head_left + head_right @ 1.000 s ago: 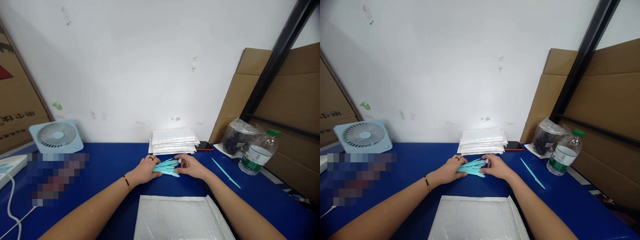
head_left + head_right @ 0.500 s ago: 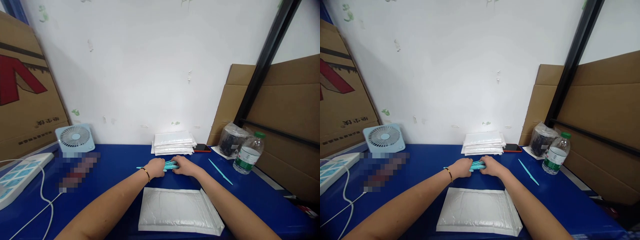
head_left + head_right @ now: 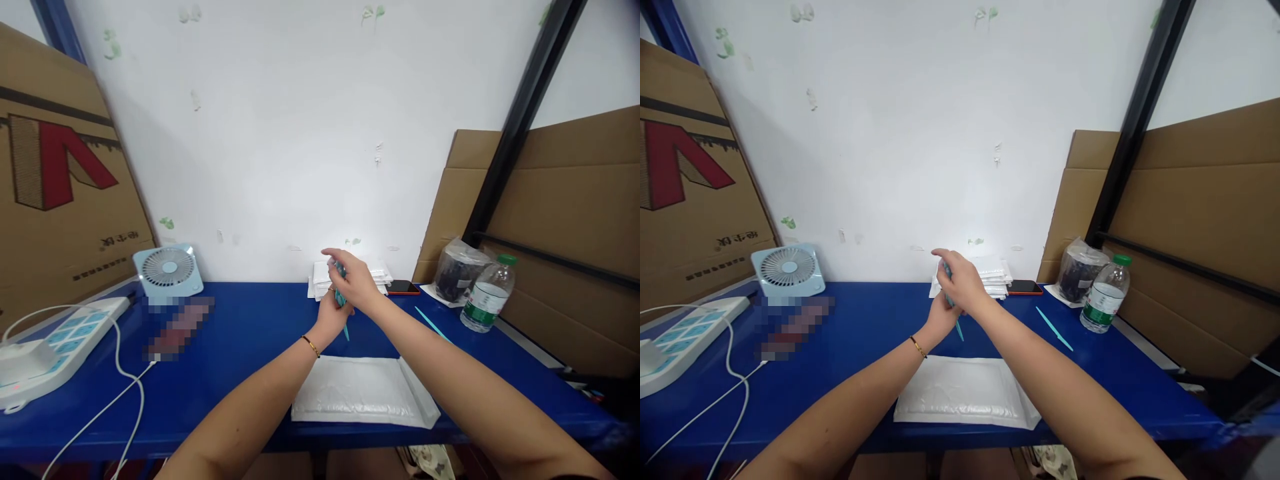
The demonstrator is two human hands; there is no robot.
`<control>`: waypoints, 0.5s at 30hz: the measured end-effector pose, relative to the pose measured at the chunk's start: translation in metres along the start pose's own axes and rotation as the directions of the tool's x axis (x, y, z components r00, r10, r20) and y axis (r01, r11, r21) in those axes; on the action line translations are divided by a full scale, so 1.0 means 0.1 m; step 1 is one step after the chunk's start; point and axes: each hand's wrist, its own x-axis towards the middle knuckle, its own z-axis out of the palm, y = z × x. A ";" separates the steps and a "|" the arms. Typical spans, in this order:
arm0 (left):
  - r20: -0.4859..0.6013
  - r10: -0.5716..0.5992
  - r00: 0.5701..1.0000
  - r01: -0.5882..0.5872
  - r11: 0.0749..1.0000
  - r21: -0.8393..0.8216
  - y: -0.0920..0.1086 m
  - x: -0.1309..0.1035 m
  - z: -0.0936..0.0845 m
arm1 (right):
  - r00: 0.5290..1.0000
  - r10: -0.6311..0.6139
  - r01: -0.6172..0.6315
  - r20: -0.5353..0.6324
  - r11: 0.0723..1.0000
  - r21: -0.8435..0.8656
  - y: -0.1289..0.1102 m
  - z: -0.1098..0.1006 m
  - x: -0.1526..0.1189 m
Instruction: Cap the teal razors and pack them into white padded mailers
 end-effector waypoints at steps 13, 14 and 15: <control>0.237 -0.013 0.971 -0.015 0.993 0.115 0.12 0.03 -0.16 | 0.991 0.089 -0.077 0.097 0.990 -0.122 0.12 -0.27 -0.31; 0.246 0.032 0.969 -0.077 0.981 0.178 0.20 0.08 -0.17 | 0.995 0.088 -0.082 0.043 0.990 -0.113 0.10 -0.34 -0.27; 0.249 0.058 0.967 -0.116 0.967 0.226 0.27 0.13 -0.16 | 0.996 0.084 -0.084 -0.005 0.990 -0.109 0.07 -0.40 -0.24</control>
